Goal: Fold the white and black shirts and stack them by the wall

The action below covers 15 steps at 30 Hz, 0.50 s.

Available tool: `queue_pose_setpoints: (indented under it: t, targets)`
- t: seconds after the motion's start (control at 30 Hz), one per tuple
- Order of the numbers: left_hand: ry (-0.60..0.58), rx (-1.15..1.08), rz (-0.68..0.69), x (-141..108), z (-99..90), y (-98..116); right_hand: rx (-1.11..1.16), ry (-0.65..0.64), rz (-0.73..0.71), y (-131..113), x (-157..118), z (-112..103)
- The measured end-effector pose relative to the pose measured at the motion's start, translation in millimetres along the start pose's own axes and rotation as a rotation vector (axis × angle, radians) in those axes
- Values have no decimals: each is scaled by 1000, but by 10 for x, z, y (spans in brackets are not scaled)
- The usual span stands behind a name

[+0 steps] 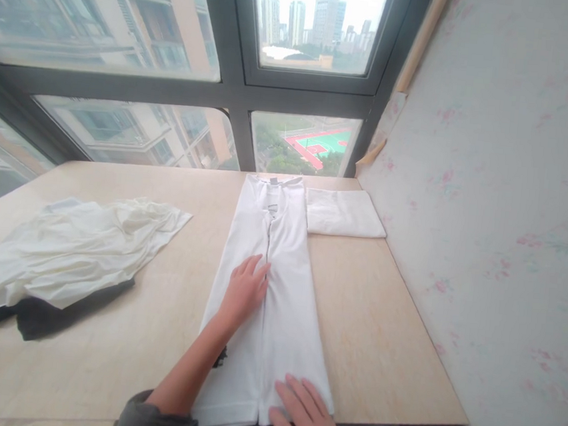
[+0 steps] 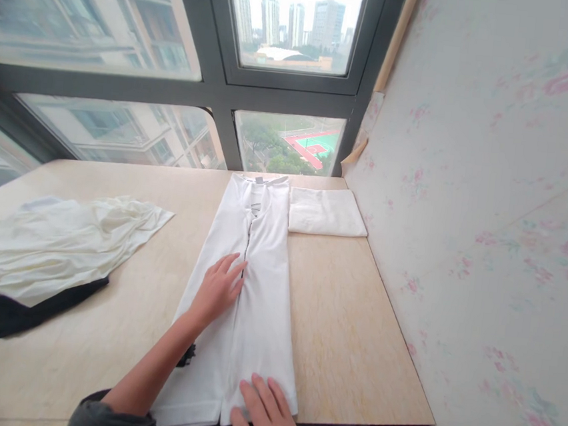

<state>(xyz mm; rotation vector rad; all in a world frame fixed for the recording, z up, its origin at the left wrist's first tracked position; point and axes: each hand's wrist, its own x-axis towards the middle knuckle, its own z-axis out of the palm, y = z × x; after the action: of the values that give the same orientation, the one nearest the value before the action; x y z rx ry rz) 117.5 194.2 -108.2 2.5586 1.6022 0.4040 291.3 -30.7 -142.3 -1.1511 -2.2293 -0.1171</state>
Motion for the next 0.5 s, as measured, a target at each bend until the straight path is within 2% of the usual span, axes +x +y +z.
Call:
queue_pose_setpoints:
  t: [0.07, 0.17, 0.27, 0.4, 0.5]
  targets:
    - [4, 19, 59, -316, -75, -3, 18, 44, 25, 72, 27, -97]
    - [46, 96, 209, -887, -192, -21, 22, -13, 49, 205, 124, -351]
    - [101, 137, 268, -1440, -342, -62, 38, -51, 65, 282, 170, -530]
    - [98, 142, 324, -1957, -513, -139, 77, -80, 64, 272, 90, -533]
    - [96, 177, 386, -2127, -527, -145, 105, -85, 102, 239, 20, -457]
